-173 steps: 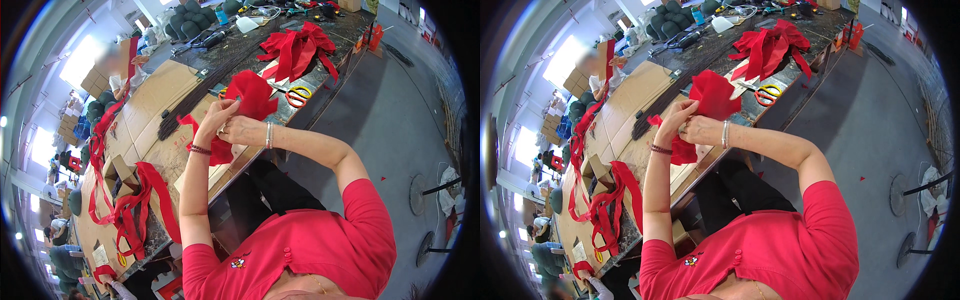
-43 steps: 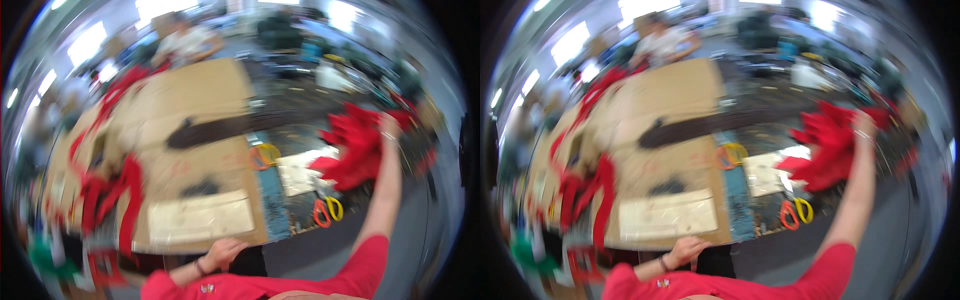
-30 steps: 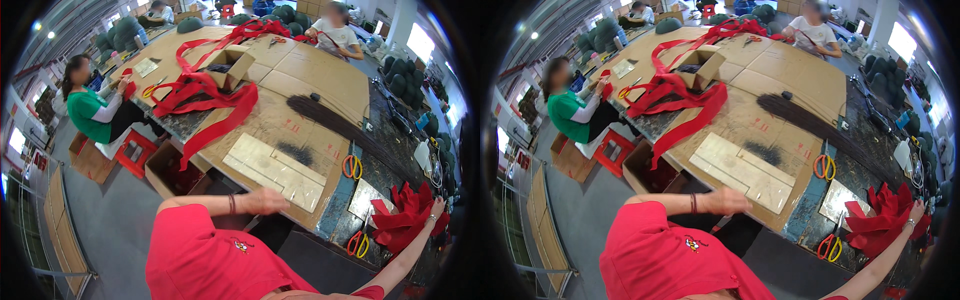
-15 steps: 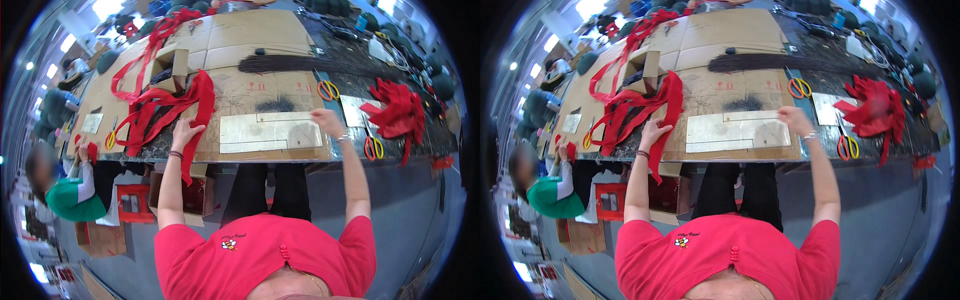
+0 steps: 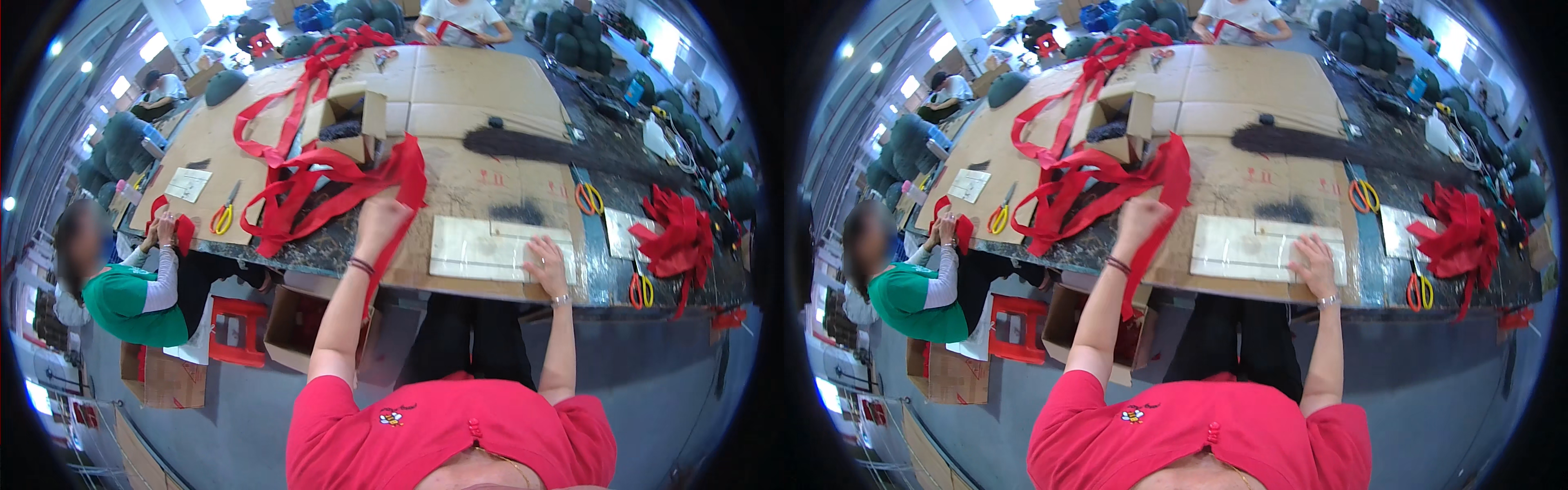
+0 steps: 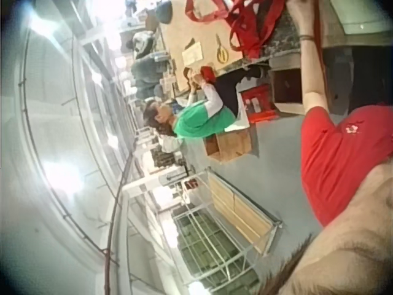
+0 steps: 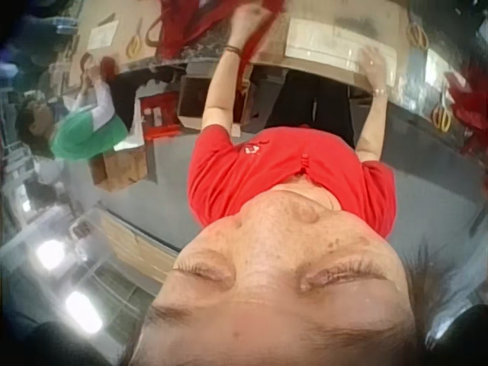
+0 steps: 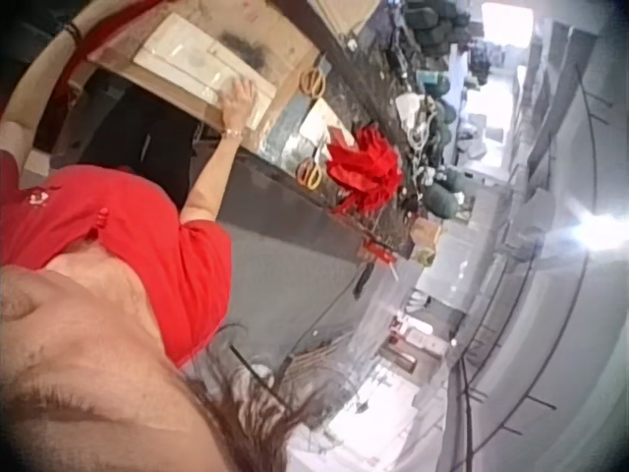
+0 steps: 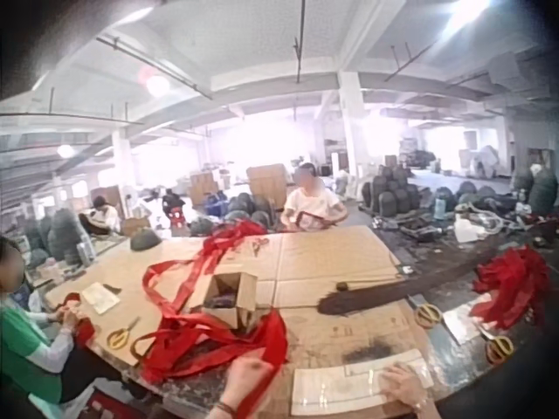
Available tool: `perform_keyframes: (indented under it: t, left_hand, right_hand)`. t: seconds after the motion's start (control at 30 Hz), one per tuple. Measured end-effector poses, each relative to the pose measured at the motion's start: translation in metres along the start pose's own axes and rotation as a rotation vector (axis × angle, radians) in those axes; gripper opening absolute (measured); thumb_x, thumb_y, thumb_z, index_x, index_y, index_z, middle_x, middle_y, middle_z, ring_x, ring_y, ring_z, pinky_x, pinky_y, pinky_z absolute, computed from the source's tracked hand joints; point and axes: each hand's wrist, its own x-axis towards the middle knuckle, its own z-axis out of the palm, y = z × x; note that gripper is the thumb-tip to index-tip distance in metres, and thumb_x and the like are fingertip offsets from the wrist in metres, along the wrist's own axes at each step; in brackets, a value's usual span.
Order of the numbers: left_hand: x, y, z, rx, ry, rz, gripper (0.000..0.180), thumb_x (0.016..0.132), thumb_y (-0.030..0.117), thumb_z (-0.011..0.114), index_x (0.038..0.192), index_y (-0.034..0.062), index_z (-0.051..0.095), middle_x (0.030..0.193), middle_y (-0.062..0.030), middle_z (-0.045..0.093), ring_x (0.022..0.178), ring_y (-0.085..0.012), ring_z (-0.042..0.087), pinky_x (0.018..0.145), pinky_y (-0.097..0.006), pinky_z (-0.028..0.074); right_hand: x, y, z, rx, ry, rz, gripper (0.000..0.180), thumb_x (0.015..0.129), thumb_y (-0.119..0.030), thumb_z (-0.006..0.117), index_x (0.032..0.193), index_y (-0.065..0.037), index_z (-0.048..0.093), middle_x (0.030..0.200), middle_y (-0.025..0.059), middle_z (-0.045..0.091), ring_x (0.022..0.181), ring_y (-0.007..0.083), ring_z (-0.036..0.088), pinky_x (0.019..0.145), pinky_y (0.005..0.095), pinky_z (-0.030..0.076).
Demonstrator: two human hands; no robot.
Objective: Cutting and measuring red fabric strips using scissors and a wooden template.
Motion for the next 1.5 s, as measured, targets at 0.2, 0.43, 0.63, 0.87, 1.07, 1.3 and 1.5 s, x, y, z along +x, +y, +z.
perform_keyframes:
  t: [0.2, 0.43, 0.63, 0.87, 1.07, 1.3, 1.5]
  left_hand:
    - [0.138, -0.168, -0.03, -0.69, 0.431, -0.821, 0.038, 0.071, 0.031, 0.08, 0.075, -0.0021, 0.062, 0.071, -0.0123, 0.063, 0.069, -0.021, 0.062, 0.057, -0.039, 0.049]
    - [0.198, -0.059, -0.211, -0.893, 0.772, -0.293, 0.009, 0.085, 0.015, 0.062, 0.083, 0.0059, 0.064, 0.077, -0.0026, 0.063, 0.067, -0.0139, 0.06, 0.058, -0.029, 0.048]
    - [0.165, 0.176, -0.219, -0.904, -0.092, 0.502, 0.035, 0.096, 0.03, 0.051, 0.11, -0.0013, 0.059, 0.094, -0.0112, 0.068, 0.088, -0.0202, 0.067, 0.079, -0.03, 0.053]
    - [0.099, 0.215, -0.164, -0.966, -0.278, 0.225, 0.037, 0.096, 0.03, 0.051, 0.112, -0.0025, 0.057, 0.101, -0.0139, 0.068, 0.093, -0.0219, 0.065, 0.081, -0.031, 0.05]
    - [-0.003, 0.03, -0.098, 0.289, 0.116, 0.351, 0.083, 0.073, 0.047, 0.072, 0.137, 0.0052, 0.041, 0.138, -0.0216, 0.041, 0.13, -0.0348, 0.038, 0.103, -0.046, 0.035]
    - [0.022, -0.19, -0.031, 0.512, 0.302, 0.258, 0.043, 0.088, 0.033, 0.055, 0.117, 0.0016, 0.054, 0.121, -0.0185, 0.056, 0.114, -0.0368, 0.05, 0.096, -0.049, 0.039]
    - [0.076, -0.238, -0.148, 0.749, -0.076, -0.537, 0.029, 0.082, 0.031, 0.062, 0.085, 0.0019, 0.065, 0.083, -0.024, 0.064, 0.08, -0.0383, 0.064, 0.07, -0.049, 0.051]
  right_hand:
    - [0.0, -0.006, -0.002, 0.003, 0.023, -0.002, 0.047, 0.074, -0.033, 0.071, 0.113, -0.008, 0.064, 0.129, 0.0111, 0.054, 0.129, 0.0339, 0.038, 0.107, 0.0458, 0.027]
    - [-0.003, -0.001, -0.001, -0.026, 0.059, -0.063, 0.055, 0.072, -0.033, 0.073, 0.118, -0.006, 0.06, 0.129, 0.0145, 0.053, 0.127, 0.0335, 0.041, 0.107, 0.0455, 0.028]
    - [0.077, -0.06, -0.069, 0.419, 0.188, 0.051, 0.069, 0.073, -0.027, 0.076, 0.129, 0.002, 0.048, 0.132, 0.0177, 0.051, 0.125, 0.0279, 0.047, 0.105, 0.0365, 0.035]
    - [0.216, -0.245, -0.058, 1.154, -0.259, -0.178, 0.038, 0.089, -0.027, 0.062, 0.115, 0.0, 0.058, 0.111, 0.0091, 0.063, 0.104, 0.0161, 0.057, 0.093, 0.0295, 0.042]
    - [0.219, -0.168, -0.12, 1.686, -0.105, 0.153, 0.026, 0.097, -0.024, 0.048, 0.104, 0.0, 0.057, 0.067, -0.0031, 0.049, 0.059, 0.0074, 0.049, 0.054, 0.0215, 0.044]
    - [0.193, -0.067, -0.206, 1.564, -0.222, 0.151, 0.031, 0.1, -0.022, 0.041, 0.117, 0.002, 0.05, 0.067, -0.0048, 0.042, 0.054, 0.0043, 0.043, 0.047, 0.017, 0.035]
    - [0.17, 0.004, -0.306, 1.879, -0.068, 0.009, 0.024, 0.098, -0.016, 0.041, 0.114, 0.001, 0.045, 0.075, -0.0013, 0.044, 0.063, 0.0068, 0.047, 0.053, 0.0206, 0.04]
